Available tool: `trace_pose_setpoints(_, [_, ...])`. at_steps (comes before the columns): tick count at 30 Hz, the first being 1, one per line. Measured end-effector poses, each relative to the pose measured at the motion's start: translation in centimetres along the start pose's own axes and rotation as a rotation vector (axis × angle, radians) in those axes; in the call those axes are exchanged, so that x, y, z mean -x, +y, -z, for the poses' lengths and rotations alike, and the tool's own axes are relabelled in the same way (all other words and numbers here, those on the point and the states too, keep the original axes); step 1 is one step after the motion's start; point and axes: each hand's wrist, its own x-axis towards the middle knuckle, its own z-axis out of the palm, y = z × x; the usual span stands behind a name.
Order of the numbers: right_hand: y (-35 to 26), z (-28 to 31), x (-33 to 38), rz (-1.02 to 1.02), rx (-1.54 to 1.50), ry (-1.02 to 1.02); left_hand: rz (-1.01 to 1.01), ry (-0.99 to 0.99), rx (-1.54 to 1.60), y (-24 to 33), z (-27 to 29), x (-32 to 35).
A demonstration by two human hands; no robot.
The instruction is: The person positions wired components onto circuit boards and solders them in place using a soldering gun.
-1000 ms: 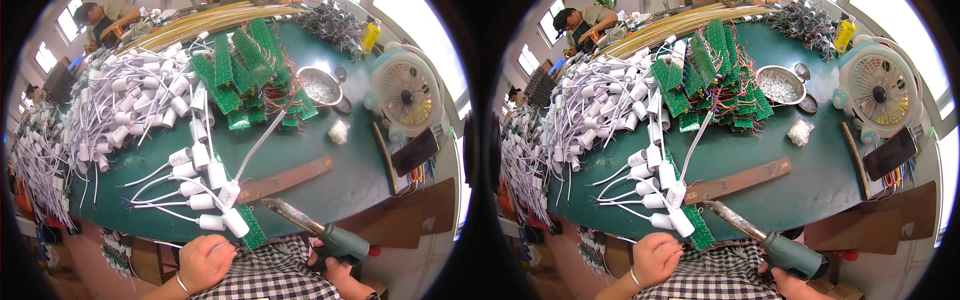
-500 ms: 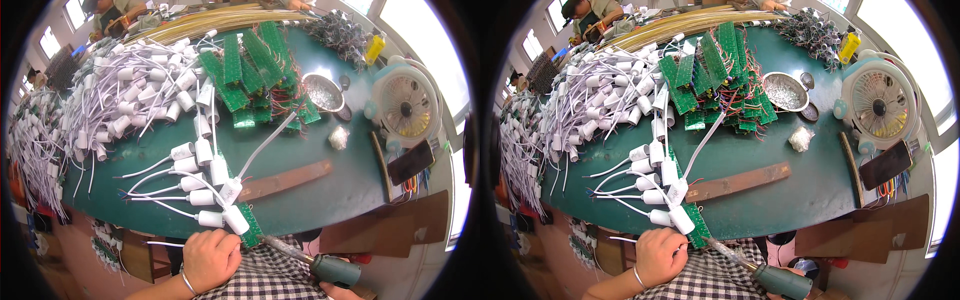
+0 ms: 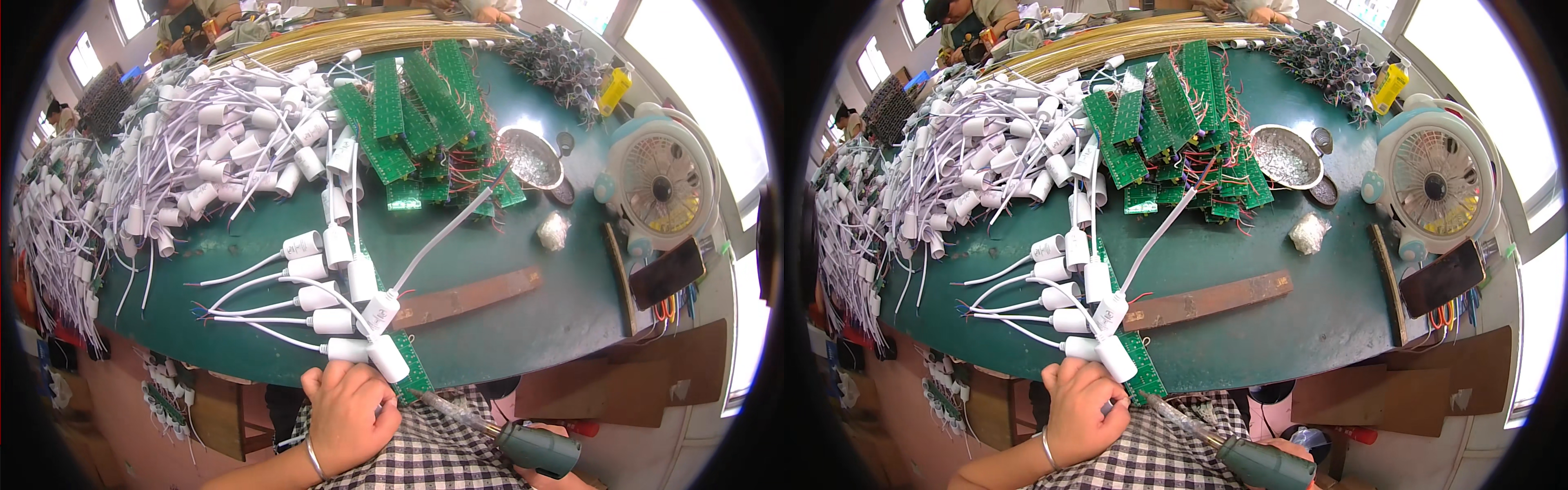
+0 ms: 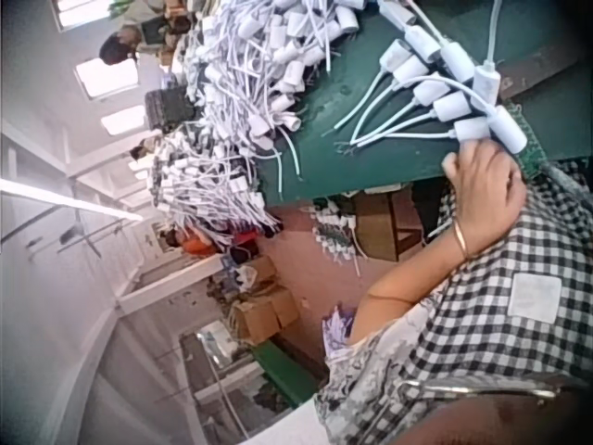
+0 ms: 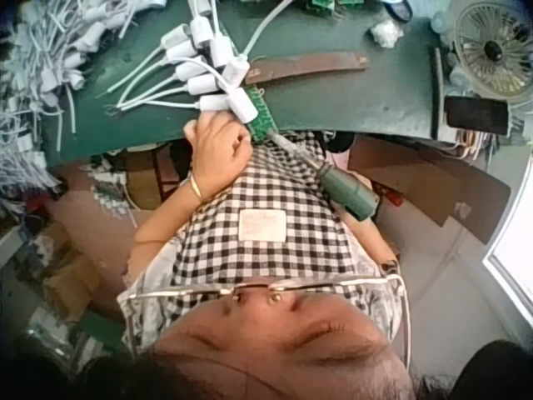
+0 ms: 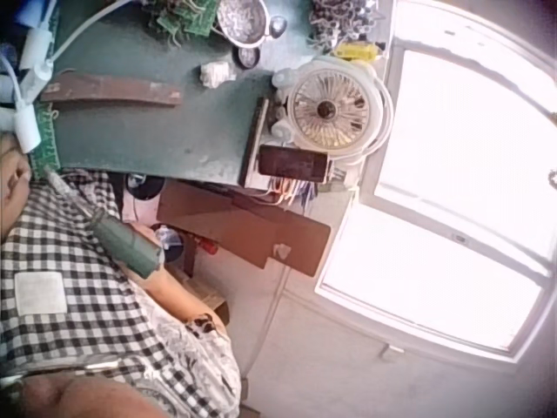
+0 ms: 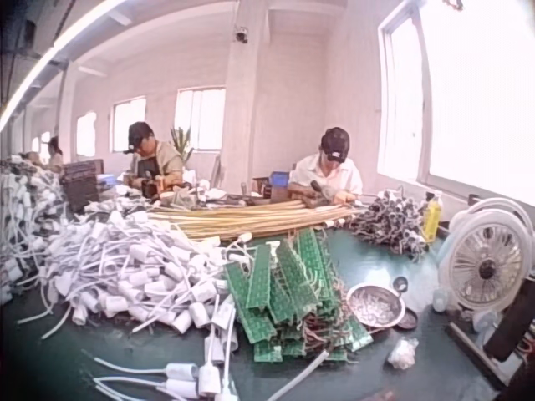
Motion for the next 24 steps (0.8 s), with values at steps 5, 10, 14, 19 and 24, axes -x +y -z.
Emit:
trace_pose_setpoints(5, [-0.1, -0.1, -0.2, -0.037, -0.133, -0.006, 0.002, -0.014, -0.008, -0.1, -0.2, -0.1])
trace_pose_setpoints(10, [-0.8, -0.2, -0.8, -0.033, -0.110, 0.000, 0.002, -0.020, -0.012, -0.1, -0.2, -0.1])
trace_pose_setpoints(14, [-1.1, -0.4, -1.2, -0.024, -0.135, -0.029, 0.004, -0.025, -0.010, -0.1, -0.1, -0.1])
trace_pose_setpoints(19, [-1.3, -0.3, -1.8, 0.010, -0.149, -0.017, 0.008, -0.033, -0.009, -0.2, -0.1, -0.1])
trace_pose_setpoints(24, [-2.0, -0.1, -2.3, 0.013, -0.172, -0.033, 0.013, -0.037, -0.006, -0.1, -0.1, -0.1])
